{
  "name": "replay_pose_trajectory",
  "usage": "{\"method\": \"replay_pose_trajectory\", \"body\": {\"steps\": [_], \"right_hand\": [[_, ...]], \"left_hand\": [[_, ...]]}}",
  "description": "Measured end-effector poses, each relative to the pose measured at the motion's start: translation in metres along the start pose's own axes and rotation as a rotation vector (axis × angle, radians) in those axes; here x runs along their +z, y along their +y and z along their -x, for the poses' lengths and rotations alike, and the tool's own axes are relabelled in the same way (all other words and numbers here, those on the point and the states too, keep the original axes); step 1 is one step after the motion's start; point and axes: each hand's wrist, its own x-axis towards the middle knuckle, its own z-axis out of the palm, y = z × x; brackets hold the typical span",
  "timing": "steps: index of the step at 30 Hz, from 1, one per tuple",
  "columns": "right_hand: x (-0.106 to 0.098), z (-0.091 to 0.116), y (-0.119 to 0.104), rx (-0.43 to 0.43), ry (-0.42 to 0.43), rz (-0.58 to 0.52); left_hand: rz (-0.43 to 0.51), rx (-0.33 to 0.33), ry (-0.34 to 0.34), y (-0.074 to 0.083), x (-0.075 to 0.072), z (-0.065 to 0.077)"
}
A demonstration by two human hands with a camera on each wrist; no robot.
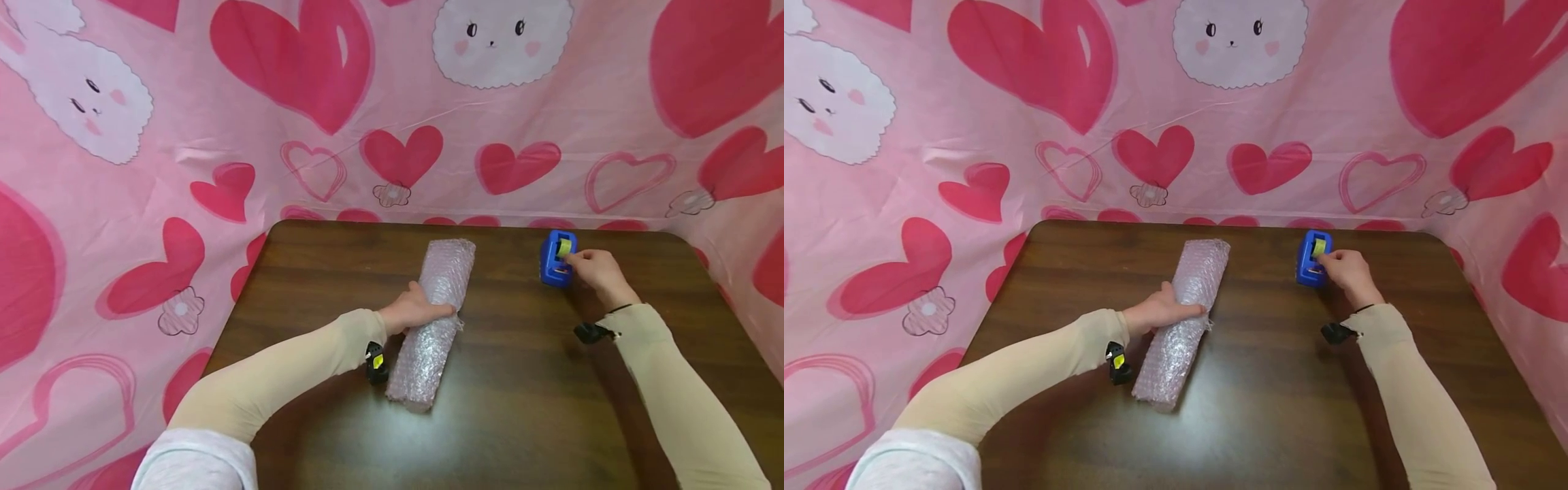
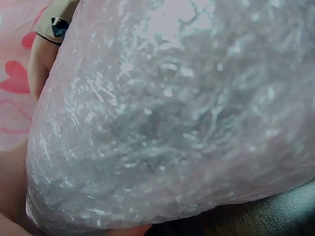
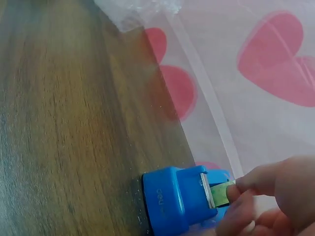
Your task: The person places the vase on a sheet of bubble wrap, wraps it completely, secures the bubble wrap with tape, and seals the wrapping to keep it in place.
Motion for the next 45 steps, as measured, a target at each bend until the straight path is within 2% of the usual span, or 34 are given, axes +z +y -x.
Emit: {"method": "replay_pose_trajectory", "body": {"steps": [4, 7, 14, 20, 24, 27, 29, 34, 40, 42, 45], "right_hand": [[0.004, 0.000, -0.001, 0.048, -0.050, -0.218], [0.008, 0.001, 0.000, 0.075, -0.065, -0.322], [0.014, 0.006, 0.005, 0.039, -0.040, -0.333], [0.020, 0.013, 0.015, -0.015, -0.001, -0.424], [0.025, 0.021, 0.022, -0.036, 0.023, -0.643], [0.028, 0.027, 0.021, -0.053, -0.010, -0.810], [0.029, 0.031, 0.020, -0.063, -0.036, -0.858], [0.031, 0.041, 0.023, -0.083, -0.066, -0.852], [0.038, 0.047, 0.033, -0.204, -0.081, -0.820], [0.041, 0.047, 0.035, -0.238, -0.049, -0.765], [0.045, 0.048, 0.037, -0.307, 0.051, -0.570]], "left_hand": [[-0.004, 0.002, 0.006, -0.001, 0.000, -0.001], [0.008, 0.002, 0.001, -0.001, 0.001, -0.001], [-0.004, 0.001, 0.031, 0.000, 0.002, 0.000], [-0.012, 0.003, 0.031, 0.000, 0.002, -0.001], [0.002, 0.012, 0.006, 0.001, 0.003, 0.001], [0.004, 0.009, 0.006, 0.001, 0.003, 0.003], [-0.003, 0.007, 0.015, 0.001, 0.002, 0.003], [-0.009, 0.011, 0.029, 0.002, 0.003, 0.002], [0.012, 0.005, 0.013, -0.002, 0.003, 0.000], [0.020, 0.001, 0.009, -0.003, 0.004, 0.000], [0.025, 0.006, 0.009, -0.003, 0.004, 0.001]]}}
